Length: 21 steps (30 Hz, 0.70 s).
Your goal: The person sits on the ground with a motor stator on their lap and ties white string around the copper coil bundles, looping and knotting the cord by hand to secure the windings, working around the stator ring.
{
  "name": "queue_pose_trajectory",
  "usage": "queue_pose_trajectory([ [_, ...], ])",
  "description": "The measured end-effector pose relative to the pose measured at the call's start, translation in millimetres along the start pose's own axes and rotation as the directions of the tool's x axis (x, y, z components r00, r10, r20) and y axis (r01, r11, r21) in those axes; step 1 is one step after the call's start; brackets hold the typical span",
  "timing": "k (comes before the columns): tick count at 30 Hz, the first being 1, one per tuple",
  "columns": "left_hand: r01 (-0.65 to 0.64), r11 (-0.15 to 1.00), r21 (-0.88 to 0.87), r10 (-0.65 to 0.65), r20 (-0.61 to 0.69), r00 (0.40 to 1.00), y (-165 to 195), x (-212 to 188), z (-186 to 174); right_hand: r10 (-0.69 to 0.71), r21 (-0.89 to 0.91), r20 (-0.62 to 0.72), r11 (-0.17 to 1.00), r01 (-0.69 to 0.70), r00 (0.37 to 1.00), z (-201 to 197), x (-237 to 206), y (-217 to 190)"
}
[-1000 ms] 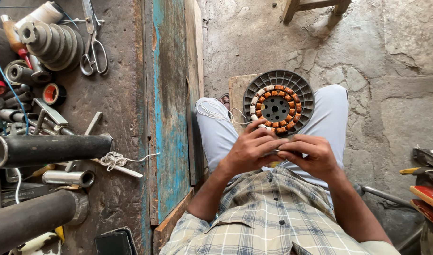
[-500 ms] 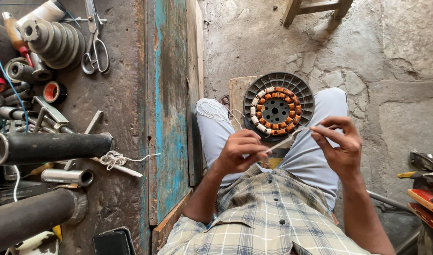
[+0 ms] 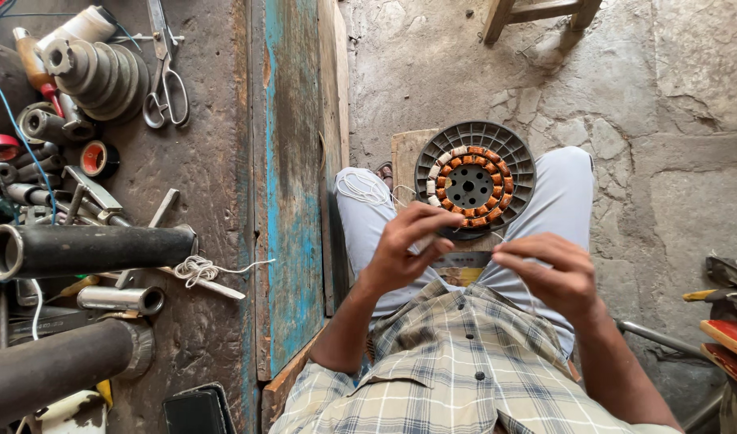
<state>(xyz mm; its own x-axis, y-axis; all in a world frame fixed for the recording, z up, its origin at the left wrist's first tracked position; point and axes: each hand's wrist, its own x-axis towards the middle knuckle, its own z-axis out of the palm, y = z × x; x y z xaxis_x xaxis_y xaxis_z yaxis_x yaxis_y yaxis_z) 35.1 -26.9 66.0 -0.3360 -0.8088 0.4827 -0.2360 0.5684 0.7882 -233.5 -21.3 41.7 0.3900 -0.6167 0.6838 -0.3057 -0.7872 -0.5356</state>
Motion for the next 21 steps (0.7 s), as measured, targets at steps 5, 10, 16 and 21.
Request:
queue_pose_trajectory([
  [5, 0.083, 0.986, -0.143, -0.054, 0.194, 0.980, 5.6, 3.1, 5.1, -0.036, 0.026, 0.134, 0.999, 0.033, 0.990, 3.6, 16.4, -20.1],
  [10, 0.148, 0.965, -0.218, -0.097, 0.227, 0.969, 9.2, 0.5, 7.2, -0.005, 0.034, 0.101, 0.999, 0.001, 0.995, -0.4, 21.4, -26.5],
  [16, 0.164, 0.955, -0.248, -0.109, 0.223, 0.969, 4.9, -7.5, 14.5, 0.020, 0.091, 0.104, 0.995, -0.029, 0.994, 7.1, 8.3, -19.7],
  [21, 0.057, 0.994, -0.094, -0.041, 0.164, 0.986, -5.7, -8.9, 15.5, 0.314, 0.042, 0.001, 0.949, -0.314, 0.949, 2.4, 3.9, -11.2],
])
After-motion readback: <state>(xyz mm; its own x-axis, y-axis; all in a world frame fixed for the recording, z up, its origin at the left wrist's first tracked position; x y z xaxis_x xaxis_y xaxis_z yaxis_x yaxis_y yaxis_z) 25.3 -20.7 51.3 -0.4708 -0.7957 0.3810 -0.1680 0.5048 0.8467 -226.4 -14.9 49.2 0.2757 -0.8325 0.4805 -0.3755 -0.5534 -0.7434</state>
